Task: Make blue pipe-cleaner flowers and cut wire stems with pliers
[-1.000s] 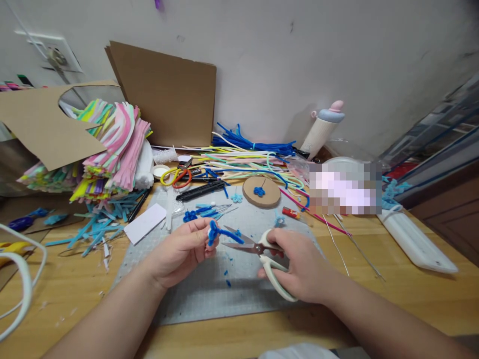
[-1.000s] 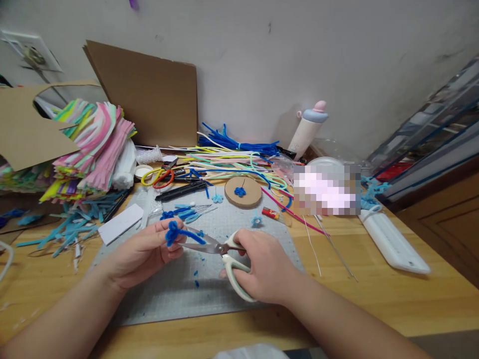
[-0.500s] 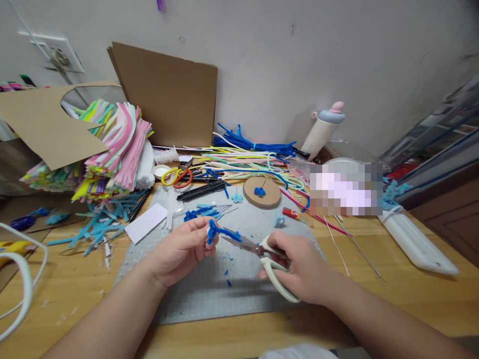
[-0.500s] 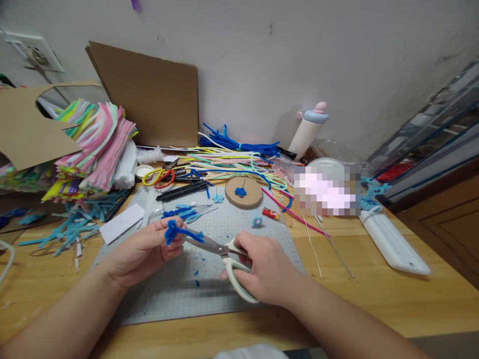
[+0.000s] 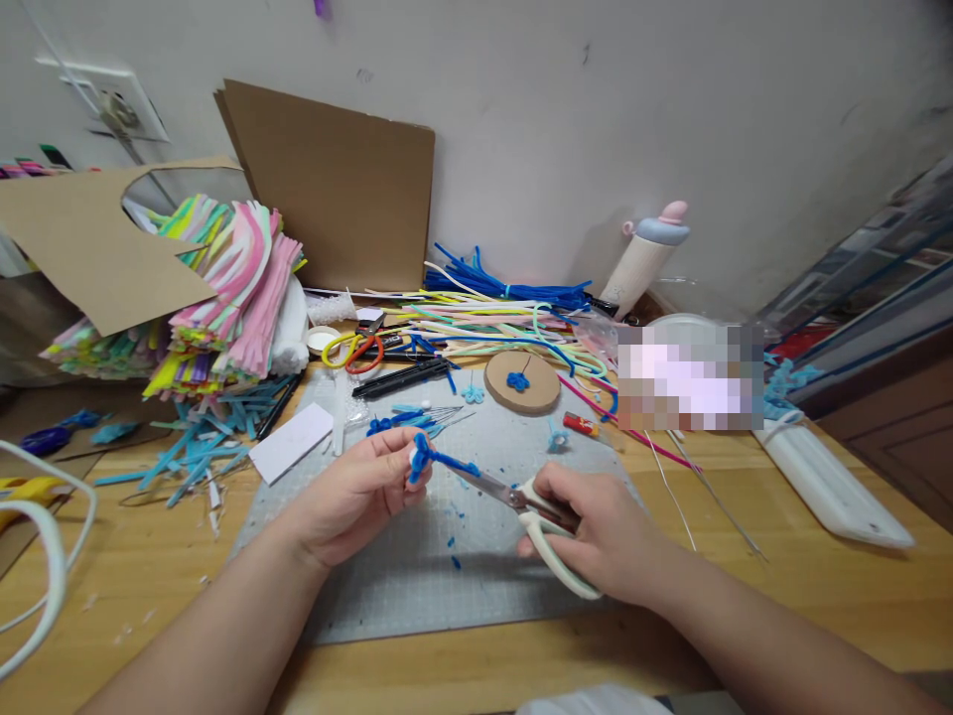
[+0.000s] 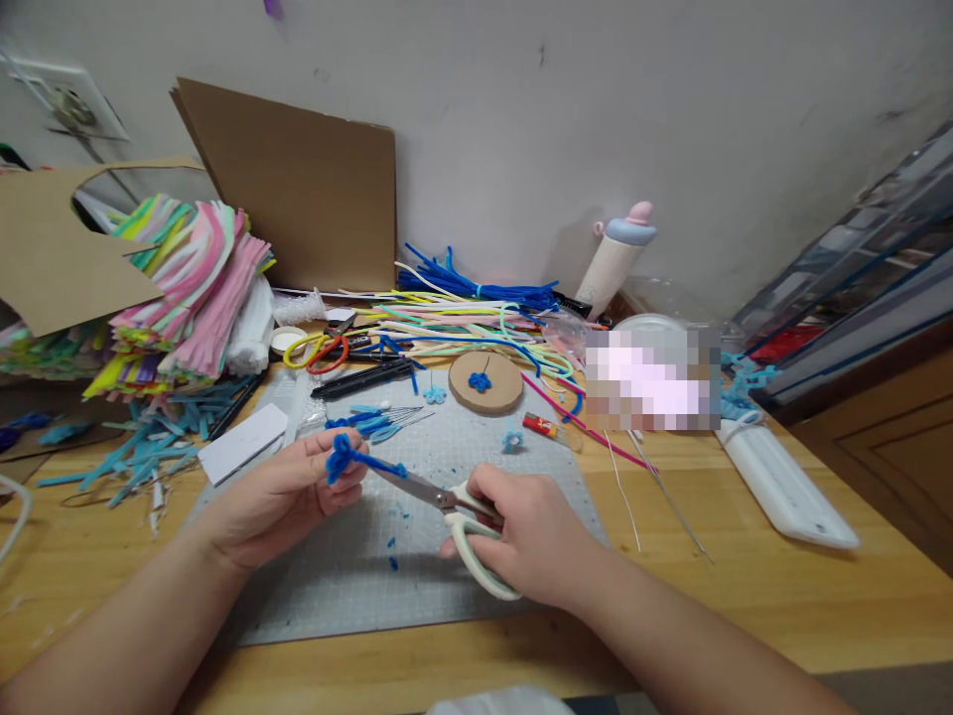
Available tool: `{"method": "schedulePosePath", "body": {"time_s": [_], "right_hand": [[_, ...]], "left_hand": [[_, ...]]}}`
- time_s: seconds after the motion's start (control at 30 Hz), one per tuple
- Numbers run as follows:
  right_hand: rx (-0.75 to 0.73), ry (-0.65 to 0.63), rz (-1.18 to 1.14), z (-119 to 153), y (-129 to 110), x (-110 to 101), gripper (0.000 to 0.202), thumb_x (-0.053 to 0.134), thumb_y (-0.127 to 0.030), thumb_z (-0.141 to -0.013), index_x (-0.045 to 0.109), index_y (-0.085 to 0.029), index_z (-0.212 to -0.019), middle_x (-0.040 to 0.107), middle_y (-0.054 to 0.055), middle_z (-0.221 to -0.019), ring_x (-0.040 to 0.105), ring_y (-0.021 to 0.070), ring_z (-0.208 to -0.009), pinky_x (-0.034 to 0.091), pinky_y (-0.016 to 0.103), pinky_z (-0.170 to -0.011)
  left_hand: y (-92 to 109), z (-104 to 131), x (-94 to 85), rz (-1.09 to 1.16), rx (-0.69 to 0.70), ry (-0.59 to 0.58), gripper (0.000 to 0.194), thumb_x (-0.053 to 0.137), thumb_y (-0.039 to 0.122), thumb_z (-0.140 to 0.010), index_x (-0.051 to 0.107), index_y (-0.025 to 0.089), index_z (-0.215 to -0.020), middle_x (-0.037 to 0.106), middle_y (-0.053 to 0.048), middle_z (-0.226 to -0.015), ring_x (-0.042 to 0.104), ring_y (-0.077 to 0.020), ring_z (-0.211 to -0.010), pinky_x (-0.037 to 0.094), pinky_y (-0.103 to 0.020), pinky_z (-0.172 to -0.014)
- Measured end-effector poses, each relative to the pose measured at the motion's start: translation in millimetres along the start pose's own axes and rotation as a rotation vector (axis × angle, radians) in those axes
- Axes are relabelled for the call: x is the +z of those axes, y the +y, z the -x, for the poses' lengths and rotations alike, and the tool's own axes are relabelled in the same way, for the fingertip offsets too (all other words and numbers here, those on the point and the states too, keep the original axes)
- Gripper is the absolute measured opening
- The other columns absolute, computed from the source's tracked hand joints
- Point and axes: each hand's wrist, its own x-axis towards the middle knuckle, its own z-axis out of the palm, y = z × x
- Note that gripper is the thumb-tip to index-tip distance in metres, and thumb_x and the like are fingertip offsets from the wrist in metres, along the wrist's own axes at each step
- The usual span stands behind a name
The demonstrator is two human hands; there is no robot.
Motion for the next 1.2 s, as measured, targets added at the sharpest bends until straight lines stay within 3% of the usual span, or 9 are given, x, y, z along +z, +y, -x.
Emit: {"method": "schedulePosePath", "body": {"time_s": [0.37, 0.8, 1.03, 1.2], "right_hand": [[-0.022, 0.031, 0.041, -2.8, 1.2, 0.1, 0.028, 0.065, -0.041, -0.074, 0.045, -0.021, -0.074, 0.052, -0.004, -0.061, 0.040, 0.0106, -0.052, 0.027, 0.022, -0.049], [-0.017, -0.008, 0.040, -3.1, -0.1, 0.4, 0.034, 0.066, -0.045, -0.073, 0.043, -0.021, -0.071, 0.050, -0.005, -0.060, 0.038, 0.0101, -0.053, 0.027, 0.023, -0.050], [-0.043, 0.022, 0.068, -1.0, 1.0, 0.5, 0.032, 0.066, -0.044, -0.073, 0.044, -0.021, -0.072, 0.050, -0.005, -0.059, 0.039, 0.0106, -0.052, 0.027, 0.023, -0.050], [-0.073, 0.060, 0.099, -2.5, 2.1, -0.1, 0.030, 0.065, -0.044, -0.073, 0.046, -0.021, -0.073, 0.051, -0.004, -0.060, 0.042, 0.0110, -0.052, 0.027, 0.023, -0.050]], "left_hand": [[-2.3, -0.1, 4.0, 0.005, -0.034, 0.004, 0.029, 0.080, 0.029, -0.061, 0.062, 0.012, -0.078, 0.051, 0.001, -0.061, 0.039, -0.0061, -0.054, 0.032, -0.018, -0.052], [-4.2, -1.0, 2.1, 0.010, -0.067, -0.020, 0.024, 0.077, 0.026, -0.065, 0.063, 0.011, -0.077, 0.051, 0.001, -0.061, 0.040, -0.0054, -0.053, 0.030, -0.019, -0.053], [-3.4, -0.1, -0.3, 0.048, -0.086, -0.085, 0.022, 0.075, 0.026, -0.068, 0.063, 0.011, -0.081, 0.050, 0.000, -0.061, 0.041, -0.0056, -0.053, 0.031, -0.018, -0.053], [-2.8, -0.1, 0.7, 0.037, -0.092, -0.066, 0.024, 0.076, 0.027, -0.066, 0.064, 0.012, -0.080, 0.050, 0.001, -0.060, 0.041, -0.0060, -0.053, 0.030, -0.018, -0.053]]}}
